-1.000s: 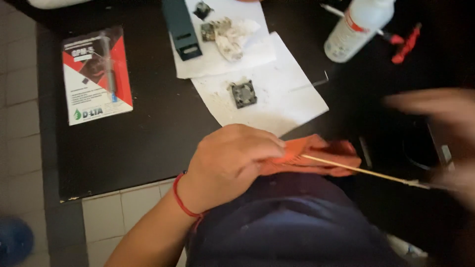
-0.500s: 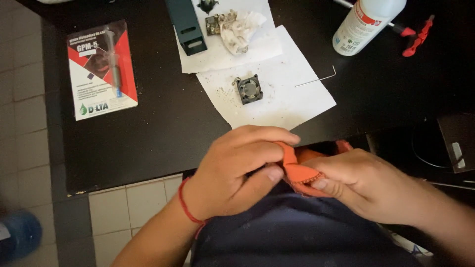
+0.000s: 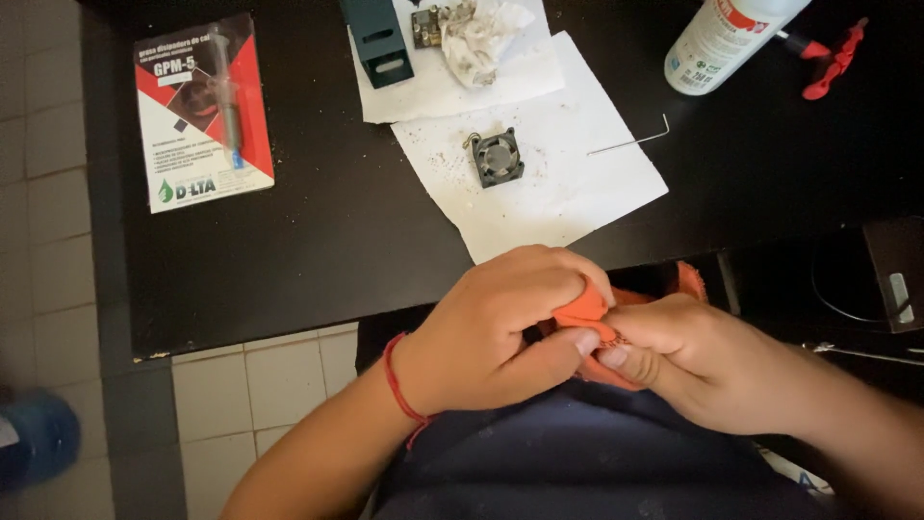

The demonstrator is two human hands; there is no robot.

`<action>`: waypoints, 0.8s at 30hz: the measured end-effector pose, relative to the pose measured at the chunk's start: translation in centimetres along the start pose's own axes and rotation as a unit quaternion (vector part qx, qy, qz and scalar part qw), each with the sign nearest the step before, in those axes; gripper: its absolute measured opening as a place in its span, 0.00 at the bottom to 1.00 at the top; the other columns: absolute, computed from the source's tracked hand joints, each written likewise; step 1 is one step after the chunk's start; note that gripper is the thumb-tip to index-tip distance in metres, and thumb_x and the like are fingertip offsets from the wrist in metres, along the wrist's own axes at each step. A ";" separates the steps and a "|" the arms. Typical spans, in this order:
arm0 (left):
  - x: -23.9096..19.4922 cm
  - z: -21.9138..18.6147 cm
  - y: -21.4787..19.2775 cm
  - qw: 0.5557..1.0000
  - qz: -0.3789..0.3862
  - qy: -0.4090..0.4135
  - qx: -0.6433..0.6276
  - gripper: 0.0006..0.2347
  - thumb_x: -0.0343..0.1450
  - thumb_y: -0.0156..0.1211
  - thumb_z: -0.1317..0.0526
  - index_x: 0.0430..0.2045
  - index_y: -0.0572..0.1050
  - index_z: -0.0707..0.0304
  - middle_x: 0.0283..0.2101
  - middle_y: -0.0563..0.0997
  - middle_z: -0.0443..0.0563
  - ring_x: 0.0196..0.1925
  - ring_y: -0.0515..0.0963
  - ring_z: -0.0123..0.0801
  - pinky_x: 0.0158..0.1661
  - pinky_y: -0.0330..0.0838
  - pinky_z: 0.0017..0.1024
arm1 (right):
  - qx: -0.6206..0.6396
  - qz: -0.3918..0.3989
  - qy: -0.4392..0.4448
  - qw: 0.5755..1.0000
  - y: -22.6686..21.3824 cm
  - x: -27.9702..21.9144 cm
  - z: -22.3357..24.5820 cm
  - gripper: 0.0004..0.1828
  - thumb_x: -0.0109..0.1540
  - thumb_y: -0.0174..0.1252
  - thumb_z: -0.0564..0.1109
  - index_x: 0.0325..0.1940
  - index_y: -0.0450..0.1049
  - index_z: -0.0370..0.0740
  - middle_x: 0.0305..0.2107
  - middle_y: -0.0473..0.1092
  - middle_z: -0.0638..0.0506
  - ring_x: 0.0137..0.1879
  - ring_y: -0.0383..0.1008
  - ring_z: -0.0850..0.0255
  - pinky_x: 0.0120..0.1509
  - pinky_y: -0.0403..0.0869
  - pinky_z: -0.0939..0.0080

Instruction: The person cleans a small electronic component and a cooling fan using a wooden stick, paper towel, and liquid from a bottle. They wipe the component and fan, then clean the stick and paper towel with the liquid and an orange cloth.

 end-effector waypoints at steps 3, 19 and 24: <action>0.5 -0.3 -0.4 0.999 -0.006 0.022 0.025 0.11 0.75 0.44 0.60 0.26 0.67 0.67 0.40 0.75 0.57 0.40 0.76 0.44 0.50 0.70 0.40 | 0.021 0.010 0.006 1.000 0.1 0.3 0.3 0.22 0.69 0.40 0.55 0.24 0.64 0.45 0.17 0.61 0.60 0.21 0.61 0.68 0.28 0.64 0.67; 0.9 -0.1 -0.5 0.949 0.159 -0.055 0.268 0.04 0.73 0.52 0.59 0.34 0.68 0.58 0.18 0.70 0.44 0.20 0.71 0.44 0.35 0.67 0.40 | 0.081 0.085 0.082 0.990 -1.7 -1.1 -2.6 0.25 0.68 0.42 0.60 0.26 0.70 0.43 0.20 0.66 0.59 0.26 0.64 0.67 0.40 0.66 0.69; 1.8 -0.7 -2.1 0.984 0.082 0.018 0.157 0.06 0.73 0.52 0.66 0.25 0.67 0.66 0.34 0.73 0.54 0.32 0.70 0.46 0.36 0.65 0.39 | -0.048 0.035 0.046 0.997 -2.7 -1.0 -2.9 0.24 0.68 0.45 0.60 0.22 0.58 0.47 0.18 0.52 0.61 0.23 0.54 0.67 0.46 0.60 0.62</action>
Point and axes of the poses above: each hand's wrist, its own x-axis towards the middle knuckle, its own y-axis out of the palm, z = x × y, the point moved 3 cm from there along x, towards the middle knuckle
